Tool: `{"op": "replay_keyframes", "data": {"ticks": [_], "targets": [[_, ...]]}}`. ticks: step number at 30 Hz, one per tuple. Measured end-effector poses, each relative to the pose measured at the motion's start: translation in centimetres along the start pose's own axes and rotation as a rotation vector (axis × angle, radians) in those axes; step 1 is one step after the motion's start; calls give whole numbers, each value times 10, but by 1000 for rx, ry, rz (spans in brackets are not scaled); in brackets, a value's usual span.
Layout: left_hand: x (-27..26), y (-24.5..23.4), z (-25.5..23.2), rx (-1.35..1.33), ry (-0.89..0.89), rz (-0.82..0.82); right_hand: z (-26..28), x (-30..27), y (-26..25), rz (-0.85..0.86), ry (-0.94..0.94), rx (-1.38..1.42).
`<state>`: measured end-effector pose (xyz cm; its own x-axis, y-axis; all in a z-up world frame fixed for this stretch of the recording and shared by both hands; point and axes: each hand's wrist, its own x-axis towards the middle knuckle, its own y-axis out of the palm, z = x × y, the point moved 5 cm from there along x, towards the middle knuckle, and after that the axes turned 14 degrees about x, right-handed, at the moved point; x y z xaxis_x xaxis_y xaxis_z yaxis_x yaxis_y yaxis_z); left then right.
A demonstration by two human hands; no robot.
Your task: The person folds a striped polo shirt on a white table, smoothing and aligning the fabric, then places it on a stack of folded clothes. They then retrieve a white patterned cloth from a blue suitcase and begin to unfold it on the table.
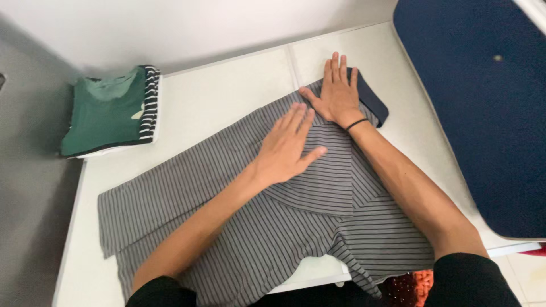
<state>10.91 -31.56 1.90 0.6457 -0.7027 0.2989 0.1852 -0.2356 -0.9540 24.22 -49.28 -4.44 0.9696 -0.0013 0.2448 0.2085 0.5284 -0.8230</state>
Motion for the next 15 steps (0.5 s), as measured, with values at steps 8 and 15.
{"op": "replay_keyframes", "data": {"ticks": [8, 15], "targets": [[-9, 35, -33, 21, 69, -39, -27, 13, -1, 58, -71, -3], [-36, 20, -98, 22, 190, 37, -27, 9, -2, 22, -138, -17]]}}
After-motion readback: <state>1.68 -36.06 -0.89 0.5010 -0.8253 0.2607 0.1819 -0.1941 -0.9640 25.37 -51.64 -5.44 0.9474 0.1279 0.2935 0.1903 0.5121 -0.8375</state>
